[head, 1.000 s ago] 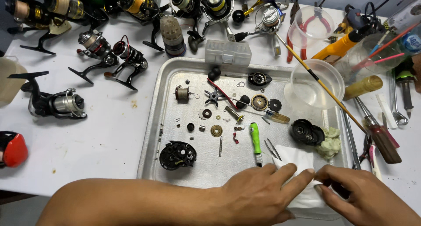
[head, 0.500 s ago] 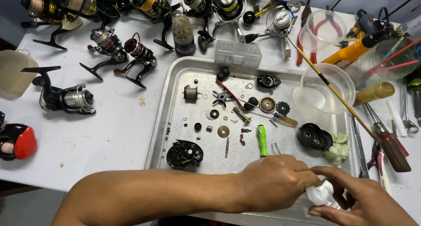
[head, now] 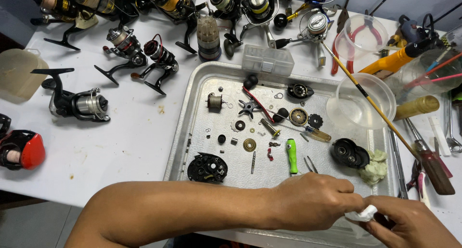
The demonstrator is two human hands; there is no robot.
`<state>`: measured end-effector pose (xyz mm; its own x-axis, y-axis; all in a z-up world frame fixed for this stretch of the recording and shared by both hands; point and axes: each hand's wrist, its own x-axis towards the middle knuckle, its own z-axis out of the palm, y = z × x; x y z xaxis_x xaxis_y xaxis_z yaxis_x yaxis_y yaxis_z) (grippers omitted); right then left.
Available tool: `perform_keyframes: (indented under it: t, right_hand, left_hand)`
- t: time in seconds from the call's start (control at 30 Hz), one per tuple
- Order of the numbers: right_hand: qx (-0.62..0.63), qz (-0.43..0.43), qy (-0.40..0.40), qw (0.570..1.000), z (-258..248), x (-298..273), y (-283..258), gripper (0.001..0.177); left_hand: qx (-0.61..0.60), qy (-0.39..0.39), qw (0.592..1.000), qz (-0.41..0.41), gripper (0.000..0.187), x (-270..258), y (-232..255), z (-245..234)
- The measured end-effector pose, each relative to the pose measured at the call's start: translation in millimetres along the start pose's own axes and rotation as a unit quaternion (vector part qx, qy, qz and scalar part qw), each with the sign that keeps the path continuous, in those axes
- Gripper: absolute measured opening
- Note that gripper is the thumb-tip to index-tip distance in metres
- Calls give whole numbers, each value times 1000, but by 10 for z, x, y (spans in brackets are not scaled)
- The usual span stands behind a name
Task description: The person disassembles a black fishing reel, removing the side plate and internal components. They use a screwdriver to loosen parts and tweezers to handle small gears and springs. The person wipes components with a cloth and uses pliers to adjust a gear on the shaft before placing the parts on a metal tray.
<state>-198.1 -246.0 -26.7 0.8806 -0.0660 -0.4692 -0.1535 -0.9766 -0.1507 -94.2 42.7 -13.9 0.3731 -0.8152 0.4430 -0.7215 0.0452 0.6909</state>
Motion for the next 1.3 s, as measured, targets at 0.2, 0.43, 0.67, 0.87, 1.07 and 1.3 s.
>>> perform_keyframes:
  t: [0.2,0.43,0.67,0.87,1.07,1.3]
  right_hand:
    - [-88,43,40,994,-341,-107,-397,40]
    - [-100,-63,129,985,-18,154,295,73]
    - [4,-57,167,984,-263,-13,185,98]
    - [-45,-225,175,957,-421,-10,-105,95]
    - [-102,-129,-16,986,-307,165,-118,61]
    - [-25,-34,15,999,-588,116,-292,101]
  left_hand:
    - [-43,-51,997,-30,52,-8,88,-388]
    - [52,-32,997,-55,57,-360,123,-1762]
    - [194,-192,921,-277,90,-1130,100,-2229]
    - [275,-170,915,-243,85,-1405,5,-1965]
    - [218,-142,931,-255,71,-1298,-43,-2120]
    - [145,30,938,-314,72,-1115,-22,-2869]
